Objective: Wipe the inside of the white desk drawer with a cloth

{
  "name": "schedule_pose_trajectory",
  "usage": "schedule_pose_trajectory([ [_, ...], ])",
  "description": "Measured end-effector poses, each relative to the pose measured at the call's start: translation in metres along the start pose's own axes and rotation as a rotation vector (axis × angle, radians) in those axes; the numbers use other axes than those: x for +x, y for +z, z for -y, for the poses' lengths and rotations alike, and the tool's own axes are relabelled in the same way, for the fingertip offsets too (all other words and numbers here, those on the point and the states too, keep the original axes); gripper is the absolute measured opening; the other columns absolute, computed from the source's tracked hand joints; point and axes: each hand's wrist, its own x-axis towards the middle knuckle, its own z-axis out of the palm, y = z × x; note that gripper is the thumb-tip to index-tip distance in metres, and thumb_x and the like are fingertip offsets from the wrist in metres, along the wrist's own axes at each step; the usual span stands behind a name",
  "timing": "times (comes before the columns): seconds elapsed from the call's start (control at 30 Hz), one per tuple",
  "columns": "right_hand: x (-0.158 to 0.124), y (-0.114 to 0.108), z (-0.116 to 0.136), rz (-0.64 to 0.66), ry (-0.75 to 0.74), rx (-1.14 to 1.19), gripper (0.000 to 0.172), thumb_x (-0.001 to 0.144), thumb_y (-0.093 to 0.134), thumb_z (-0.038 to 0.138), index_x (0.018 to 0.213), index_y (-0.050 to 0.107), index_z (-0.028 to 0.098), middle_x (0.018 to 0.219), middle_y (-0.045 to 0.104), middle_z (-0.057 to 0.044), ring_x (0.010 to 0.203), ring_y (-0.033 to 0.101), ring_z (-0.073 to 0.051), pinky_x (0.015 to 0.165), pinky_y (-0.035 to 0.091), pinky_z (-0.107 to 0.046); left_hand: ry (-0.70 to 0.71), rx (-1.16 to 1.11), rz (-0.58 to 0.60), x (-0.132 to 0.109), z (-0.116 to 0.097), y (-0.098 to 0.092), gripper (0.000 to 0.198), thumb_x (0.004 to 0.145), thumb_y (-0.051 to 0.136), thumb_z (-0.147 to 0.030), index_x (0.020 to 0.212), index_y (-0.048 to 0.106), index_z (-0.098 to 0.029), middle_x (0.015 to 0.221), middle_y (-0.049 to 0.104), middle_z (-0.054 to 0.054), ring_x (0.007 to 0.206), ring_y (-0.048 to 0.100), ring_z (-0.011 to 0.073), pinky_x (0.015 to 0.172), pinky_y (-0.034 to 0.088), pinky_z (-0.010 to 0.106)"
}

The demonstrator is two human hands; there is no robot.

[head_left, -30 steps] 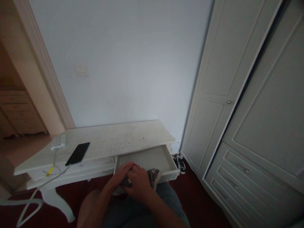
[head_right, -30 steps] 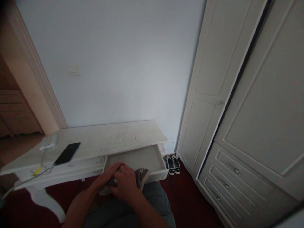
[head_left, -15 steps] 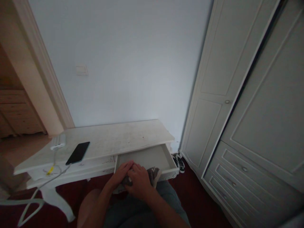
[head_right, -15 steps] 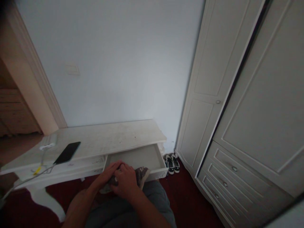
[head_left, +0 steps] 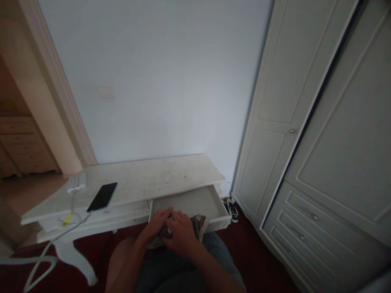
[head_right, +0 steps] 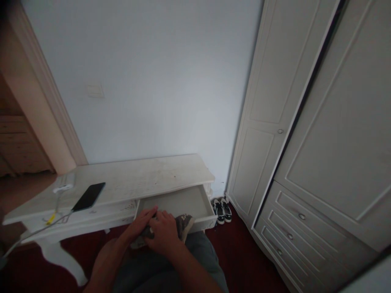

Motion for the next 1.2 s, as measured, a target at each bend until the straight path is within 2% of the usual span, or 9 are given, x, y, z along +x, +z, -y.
schedule_pose_trajectory([
  [0.17, -0.001, 0.0, 0.0, 0.001, 0.003, 0.009, 0.053, 0.089, 0.082, 0.055, 0.133, 0.073, 0.028, 0.141, 0.07, -0.012, 0.129, 0.064, -0.036, 0.111, 0.051, -0.053, 0.003, -0.005, -0.017, 0.001, 0.0, 0.0, 0.084, 0.065, 0.058, -0.098, 0.089, 0.081, -0.021, 0.101, 0.081, 0.011, 0.112, 0.072, 0.034, 0.115, 0.051, 0.049],
  [0.37, -0.001, 0.002, 0.0, -0.015, 0.006, 0.001, 0.05, 0.087, 0.084, 0.052, 0.129, 0.074, 0.027, 0.135, 0.072, -0.011, 0.127, 0.064, -0.035, 0.108, 0.052, -0.05, 0.022, 0.0, 0.038, -0.001, -0.005, -0.001, 0.072, 0.069, 0.058, -0.095, 0.076, 0.077, -0.026, 0.089, 0.08, 0.008, 0.105, 0.071, 0.0331, 0.106, 0.056, 0.047],
  [0.57, 0.0, 0.003, -0.003, -0.022, -0.001, 0.008, 0.049, 0.091, 0.079, 0.056, 0.131, 0.073, 0.028, 0.139, 0.071, -0.012, 0.128, 0.063, -0.035, 0.11, 0.05, -0.052, 0.017, 0.037, 0.027, 0.001, -0.001, -0.002, 0.09, 0.065, 0.052, -0.103, 0.091, 0.081, -0.021, 0.102, 0.08, 0.012, 0.114, 0.069, 0.0346, 0.117, 0.049, 0.051],
  [0.73, 0.0, 0.005, -0.001, -0.032, 0.009, 0.012, 0.049, 0.09, 0.081, 0.055, 0.13, 0.074, 0.029, 0.137, 0.072, -0.011, 0.126, 0.064, -0.035, 0.108, 0.05, -0.05, 0.053, 0.07, 0.063, 0.005, 0.005, -0.002, 0.086, 0.076, 0.048, -0.099, 0.093, 0.082, -0.022, 0.107, 0.083, 0.011, 0.115, 0.07, 0.0329, 0.114, 0.051, 0.047],
  [0.83, 0.002, -0.001, -0.006, 0.006, -0.023, -0.005, 0.049, 0.09, 0.081, 0.051, 0.132, 0.073, 0.028, 0.14, 0.071, -0.011, 0.127, 0.064, -0.034, 0.107, 0.049, -0.046, 0.103, 0.095, 0.104, 0.009, 0.008, 0.0, 0.079, 0.083, 0.045, -0.093, 0.086, 0.081, -0.023, 0.102, 0.084, 0.009, 0.109, 0.071, 0.0315, 0.109, 0.053, 0.044],
  [0.9, 0.001, -0.013, -0.017, 0.057, -0.021, -0.031, 0.046, 0.091, 0.081, 0.05, 0.13, 0.075, 0.026, 0.135, 0.073, -0.011, 0.125, 0.065, -0.033, 0.104, 0.049, -0.043, 0.146, 0.115, 0.138, 0.012, 0.01, 0.002, 0.076, 0.084, 0.046, -0.091, 0.081, 0.08, -0.023, 0.096, 0.085, 0.009, 0.103, 0.072, 0.0308, 0.104, 0.054, 0.043],
  [1.0, -0.01, -0.04, -0.05, 0.108, 0.059, -0.08, 0.035, 0.093, 0.08, 0.051, 0.114, 0.079, 0.024, 0.118, 0.075, -0.01, 0.114, 0.067, -0.029, 0.094, 0.048, -0.038, 0.19, 0.133, 0.18, 0.018, 0.015, 0.003, 0.076, 0.085, 0.046, -0.089, 0.081, 0.081, -0.022, 0.093, 0.086, 0.01, 0.098, 0.074, 0.03, 0.098, 0.056, 0.042],
  [1.13, -0.033, -0.078, -0.097, 0.068, 0.194, -0.138, 0.024, 0.089, 0.084, 0.045, 0.099, 0.078, 0.023, 0.108, 0.074, -0.008, 0.105, 0.069, -0.027, 0.086, 0.045, -0.035, 0.203, 0.133, 0.197, 0.023, 0.023, 0.004, 0.076, 0.089, 0.043, -0.087, 0.086, 0.083, -0.022, 0.096, 0.086, 0.011, 0.098, 0.075, 0.029, 0.095, 0.056, 0.041],
  [1.2, -0.039, -0.086, -0.107, 0.056, 0.207, -0.162, 0.021, 0.089, 0.083, 0.041, 0.096, 0.078, 0.022, 0.106, 0.074, -0.009, 0.104, 0.069, -0.027, 0.086, 0.045, -0.036, 0.203, 0.124, 0.204, 0.025, 0.027, 0.006, 0.076, 0.088, 0.045, -0.088, 0.085, 0.083, -0.023, 0.094, 0.086, 0.011, 0.095, 0.075, 0.0285, 0.093, 0.056, 0.04],
])
